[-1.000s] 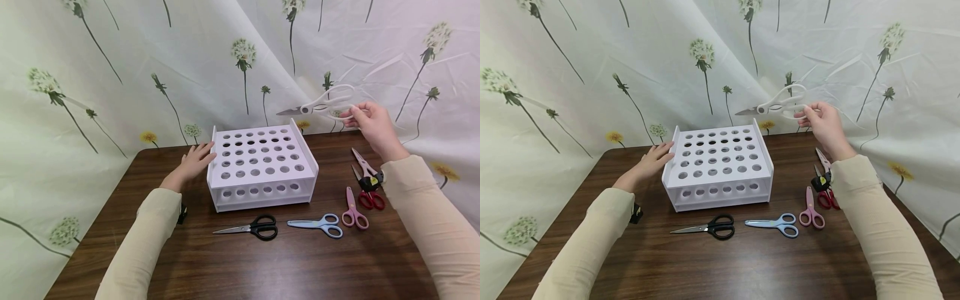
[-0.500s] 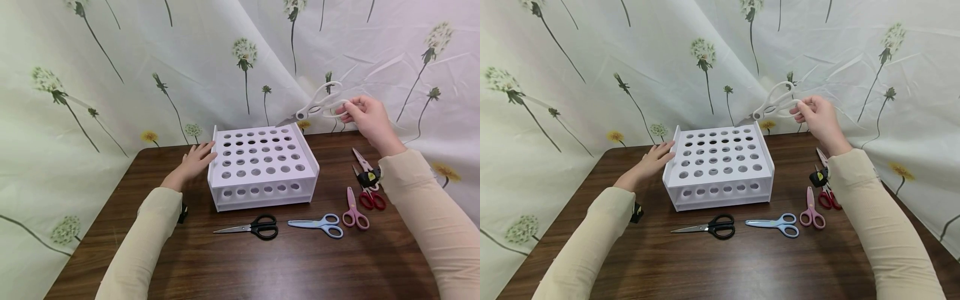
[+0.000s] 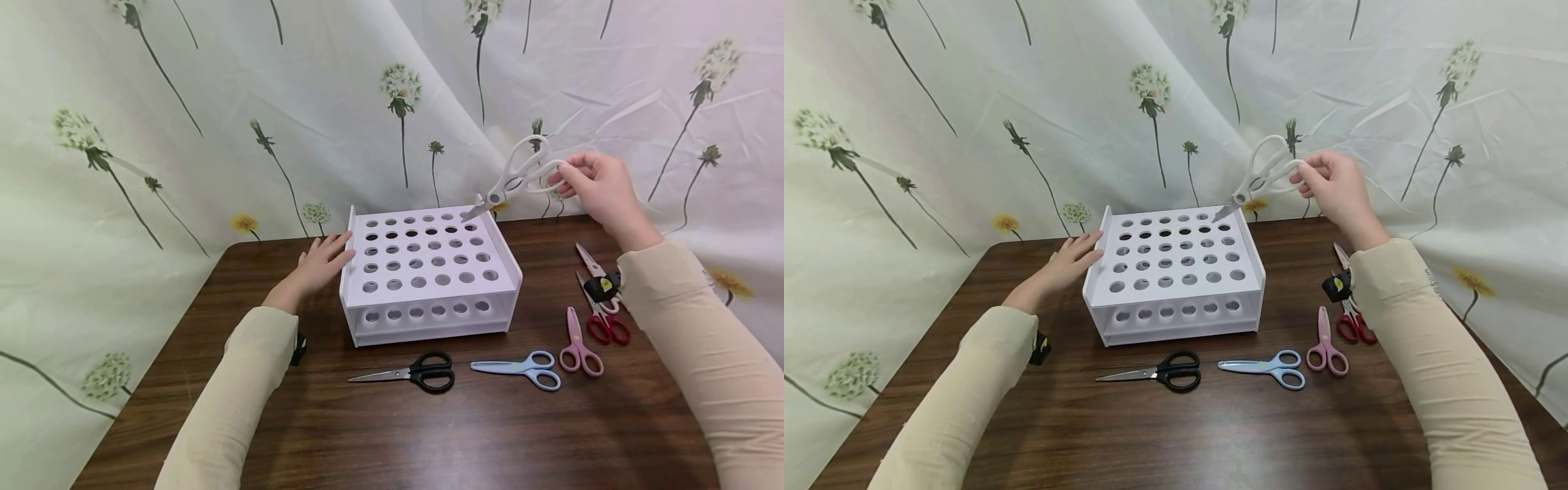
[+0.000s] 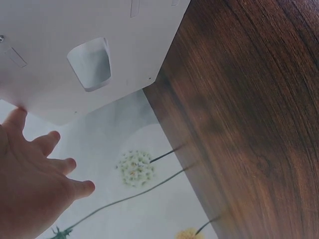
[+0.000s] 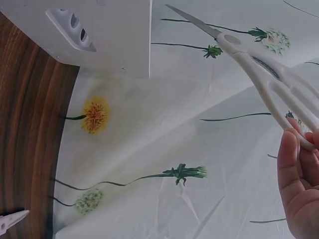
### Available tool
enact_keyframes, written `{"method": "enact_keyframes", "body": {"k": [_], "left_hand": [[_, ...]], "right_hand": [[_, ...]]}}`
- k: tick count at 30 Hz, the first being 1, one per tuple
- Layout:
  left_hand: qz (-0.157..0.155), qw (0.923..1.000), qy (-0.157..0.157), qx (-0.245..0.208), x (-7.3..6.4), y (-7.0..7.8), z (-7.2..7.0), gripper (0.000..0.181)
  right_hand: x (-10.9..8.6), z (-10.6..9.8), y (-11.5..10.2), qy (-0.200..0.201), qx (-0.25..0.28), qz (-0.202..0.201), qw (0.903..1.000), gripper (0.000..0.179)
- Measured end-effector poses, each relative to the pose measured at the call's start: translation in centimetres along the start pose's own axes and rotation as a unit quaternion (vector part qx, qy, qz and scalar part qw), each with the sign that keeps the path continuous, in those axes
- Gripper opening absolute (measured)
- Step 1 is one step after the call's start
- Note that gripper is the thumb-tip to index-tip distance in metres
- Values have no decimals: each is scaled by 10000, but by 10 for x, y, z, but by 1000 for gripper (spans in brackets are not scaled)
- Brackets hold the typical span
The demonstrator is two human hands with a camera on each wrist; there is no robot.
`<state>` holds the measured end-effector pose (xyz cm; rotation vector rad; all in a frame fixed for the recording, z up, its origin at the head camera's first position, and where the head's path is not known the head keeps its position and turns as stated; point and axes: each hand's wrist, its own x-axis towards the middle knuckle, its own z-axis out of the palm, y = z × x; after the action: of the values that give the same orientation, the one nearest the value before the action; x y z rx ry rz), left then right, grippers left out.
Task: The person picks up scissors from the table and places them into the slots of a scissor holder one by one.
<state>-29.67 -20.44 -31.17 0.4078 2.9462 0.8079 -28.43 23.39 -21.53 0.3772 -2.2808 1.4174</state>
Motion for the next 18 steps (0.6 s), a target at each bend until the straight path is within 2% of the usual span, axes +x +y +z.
{"method": "enact_keyframes", "body": {"k": [8,18], "left_hand": [[-20,10000,-26,-33,2,-1,0,64],[-43,9999,-63,-76,2,-1,1,63]], "right_hand": [[3,0,-1,90,-318,-201,9993,19],[6,1,0,85,-523,-191,9984,24]]}}
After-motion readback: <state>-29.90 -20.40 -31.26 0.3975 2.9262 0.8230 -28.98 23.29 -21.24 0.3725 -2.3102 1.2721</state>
